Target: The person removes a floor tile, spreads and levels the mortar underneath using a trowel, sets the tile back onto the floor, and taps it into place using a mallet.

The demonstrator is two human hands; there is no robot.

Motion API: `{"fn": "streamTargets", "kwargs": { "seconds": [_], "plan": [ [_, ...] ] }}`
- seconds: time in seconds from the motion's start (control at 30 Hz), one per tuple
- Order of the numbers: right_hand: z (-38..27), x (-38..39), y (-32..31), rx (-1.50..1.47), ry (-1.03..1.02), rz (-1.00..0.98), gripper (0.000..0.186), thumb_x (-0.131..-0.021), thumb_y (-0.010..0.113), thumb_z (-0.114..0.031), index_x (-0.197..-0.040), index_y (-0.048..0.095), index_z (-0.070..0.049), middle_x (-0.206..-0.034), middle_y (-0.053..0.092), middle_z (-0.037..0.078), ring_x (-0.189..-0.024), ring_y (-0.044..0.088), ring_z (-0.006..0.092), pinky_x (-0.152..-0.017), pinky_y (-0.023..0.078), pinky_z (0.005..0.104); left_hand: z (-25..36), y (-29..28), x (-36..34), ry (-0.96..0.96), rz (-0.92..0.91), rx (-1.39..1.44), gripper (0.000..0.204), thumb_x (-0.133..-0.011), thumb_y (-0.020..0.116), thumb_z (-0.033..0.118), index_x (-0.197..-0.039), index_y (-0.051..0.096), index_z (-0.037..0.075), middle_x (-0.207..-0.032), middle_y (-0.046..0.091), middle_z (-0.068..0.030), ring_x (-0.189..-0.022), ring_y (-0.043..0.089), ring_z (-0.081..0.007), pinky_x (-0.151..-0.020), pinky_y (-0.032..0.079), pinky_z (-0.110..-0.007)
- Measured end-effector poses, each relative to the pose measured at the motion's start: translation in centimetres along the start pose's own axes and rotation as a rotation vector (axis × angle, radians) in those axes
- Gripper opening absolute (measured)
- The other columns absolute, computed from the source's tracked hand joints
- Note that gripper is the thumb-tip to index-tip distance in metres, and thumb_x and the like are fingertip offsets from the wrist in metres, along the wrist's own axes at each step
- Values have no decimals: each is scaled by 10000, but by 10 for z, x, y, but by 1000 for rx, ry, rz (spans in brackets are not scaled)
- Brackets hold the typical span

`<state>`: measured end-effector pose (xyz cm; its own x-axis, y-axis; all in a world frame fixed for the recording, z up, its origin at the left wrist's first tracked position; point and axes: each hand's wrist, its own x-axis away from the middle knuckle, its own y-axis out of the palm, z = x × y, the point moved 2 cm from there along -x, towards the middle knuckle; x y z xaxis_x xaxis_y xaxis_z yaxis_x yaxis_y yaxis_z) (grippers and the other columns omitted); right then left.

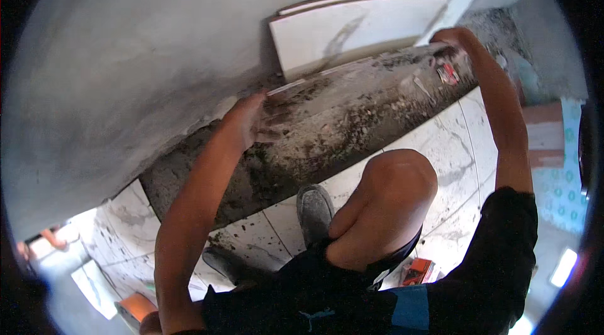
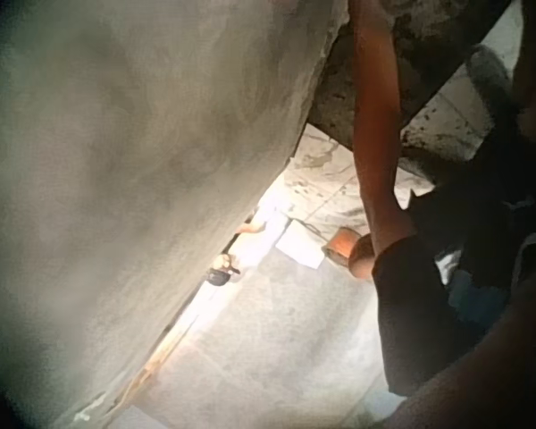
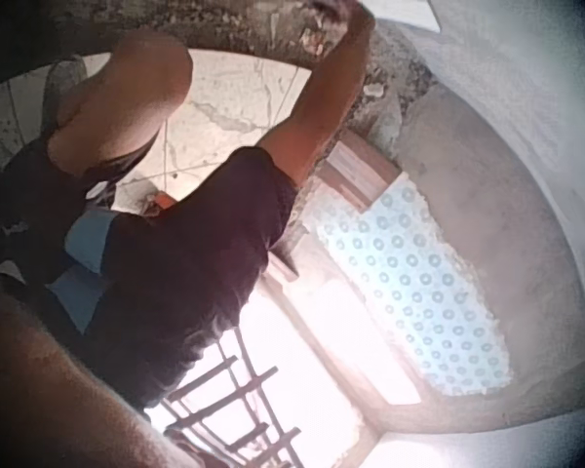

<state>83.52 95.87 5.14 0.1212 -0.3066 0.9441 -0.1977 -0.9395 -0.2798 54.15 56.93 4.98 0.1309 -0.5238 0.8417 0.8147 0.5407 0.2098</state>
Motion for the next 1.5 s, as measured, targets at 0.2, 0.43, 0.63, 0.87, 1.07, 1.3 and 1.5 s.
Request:
{"fn": "streamTargets", "kwargs": {
  "seconds": [0.2, 0.43, 0.63, 0.87, 1.07, 1.3, 1.5],
  "plan": [
    [-8, -11, -50, 94, -257, 392, 372, -868, 443, -342, -840, 612, -11, -769, 621, 117, -664, 585, 214, -545, 474, 351, -9, 22, -56, 83, -195, 74, 491, -909, 350, 444, -1237, 451, 94, -1082, 558, -137, -991, 540, -305, -863, 362, -596],
    [-122, 236, 366, 1017, -1919, -811, 303, -823, 502, -100, -1114, 522, -19, -1070, 562, 134, -982, 587, 198, -837, 485, 259, -27, -14, -52, 193, 246, -66, 675, -861, 490, 402, -1344, 261, -11, -1442, 148, -201, -1294, 218, -404, -987, 339, -487],
    [-96, 186, 374, 893, -1033, -1353, 288, -771, 517, -39, -1046, 495, 43, -961, 553, 116, -917, 559, 239, -793, 476, 291, -72, -129, 102, 635, 430, -911, 532, -832, 544, 458, -1072, 575, -16, -1033, 568, -192, -960, 559, -314, -851, 446, -440],
    [-127, 180, 309, 659, -995, -881, 261, -782, 568, -109, -1000, 544, 32, -930, 589, 106, -861, 580, 212, -753, 491, 307, -159, -320, 318, 347, 1020, -1192, 354, -799, 628, 369, -647, 630, 50, -557, 584, -73, -484, 554, -171, -530, 473, -324],
    [-189, 203, 335, 487, -928, -527, 257, -792, 612, -170, -960, 585, 22, -904, 621, 99, -812, 598, 189, -718, 504, 322, -361, -345, 418, 282, 1405, -510, 487, -720, 685, 121, -1178, 528, 69, -1179, 561, -89, -925, 616, -206, -763, 495, -312],
    [-221, 147, 525, 1407, -1046, -285, 309, -782, 639, -181, -1034, 590, -11, -951, 621, 171, -846, 614, 276, -746, 494, 422, -493, -246, 363, 285, 1846, -127, 361, -741, 684, 93, -1076, 570, 25, -1042, 598, -137, -894, 599, -239, -794, 478, -333],
    [-297, 118, 707, 1898, -1745, -329, 395, -799, 608, -267, -1097, 550, -14, -1030, 590, 193, -945, 568, 338, -811, 448, 416, -489, -203, 398, 220, 1942, 127, 337, -754, 659, 64, -1073, 560, 21, -1088, 588, -139, -955, 587, -271, -847, 457, -350]
  ]
}}
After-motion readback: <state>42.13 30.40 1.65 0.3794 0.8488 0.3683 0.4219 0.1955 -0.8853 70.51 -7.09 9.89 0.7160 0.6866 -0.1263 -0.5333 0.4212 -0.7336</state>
